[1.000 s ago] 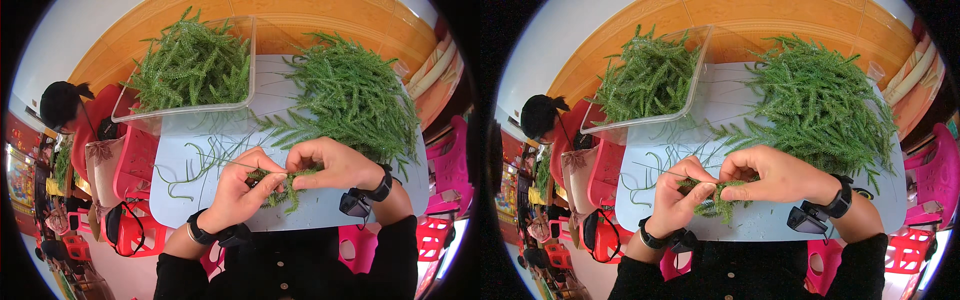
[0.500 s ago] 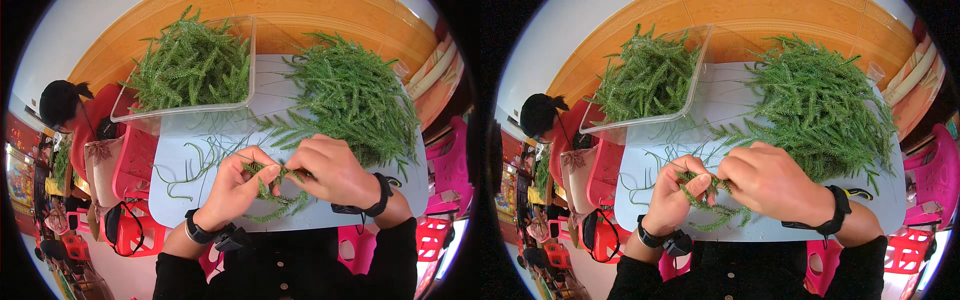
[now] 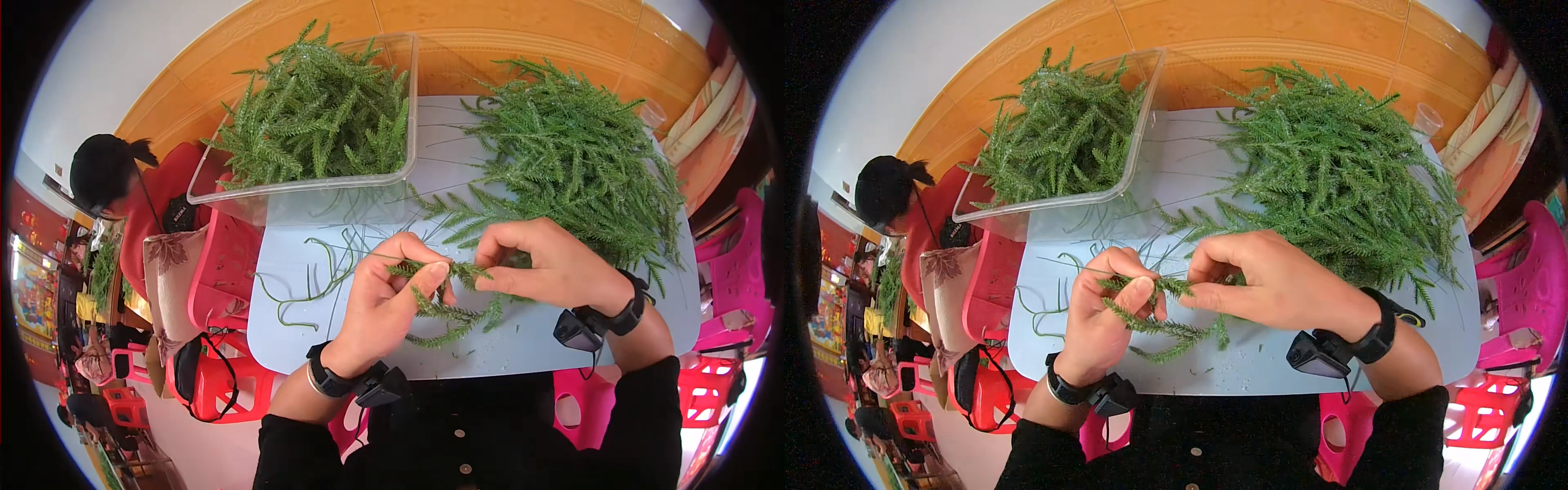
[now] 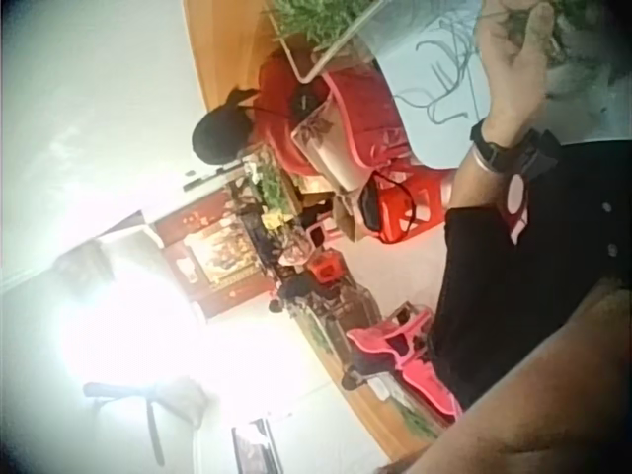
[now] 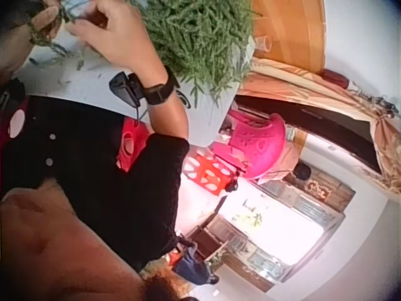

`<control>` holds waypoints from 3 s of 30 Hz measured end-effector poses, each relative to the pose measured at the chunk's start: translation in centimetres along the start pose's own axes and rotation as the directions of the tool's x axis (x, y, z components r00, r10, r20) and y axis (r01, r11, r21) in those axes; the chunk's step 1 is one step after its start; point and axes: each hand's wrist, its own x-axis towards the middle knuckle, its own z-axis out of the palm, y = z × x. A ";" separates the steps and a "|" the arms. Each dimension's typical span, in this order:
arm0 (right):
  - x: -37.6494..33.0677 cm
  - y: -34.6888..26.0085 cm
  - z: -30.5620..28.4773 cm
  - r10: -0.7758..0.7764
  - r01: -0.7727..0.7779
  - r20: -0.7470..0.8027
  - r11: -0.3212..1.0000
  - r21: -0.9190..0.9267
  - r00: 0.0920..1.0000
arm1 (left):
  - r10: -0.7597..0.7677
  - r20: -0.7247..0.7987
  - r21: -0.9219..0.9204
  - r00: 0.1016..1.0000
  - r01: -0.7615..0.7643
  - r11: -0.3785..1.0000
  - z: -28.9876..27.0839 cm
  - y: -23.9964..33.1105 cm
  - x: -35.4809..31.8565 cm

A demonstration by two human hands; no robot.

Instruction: Trimming and sorting green plant stems into a plastic container.

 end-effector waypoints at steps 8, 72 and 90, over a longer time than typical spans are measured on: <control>-0.5 0.0 -0.4 0.118 -0.174 0.177 0.923 0.342 0.977 | 0.167 0.041 0.102 0.985 -0.170 0.980 0.3 0.5 -0.3; -11.3 -1.2 2.0 -0.195 -0.014 -0.208 0.697 -0.717 0.959 | -0.197 -0.124 -0.036 0.972 0.194 0.980 2.7 -1.6 -4.4; -19.6 2.8 1.4 0.106 -0.517 -0.567 0.572 -0.637 0.817 | -0.048 -0.206 0.120 0.977 0.074 0.990 2.2 -1.1 -4.3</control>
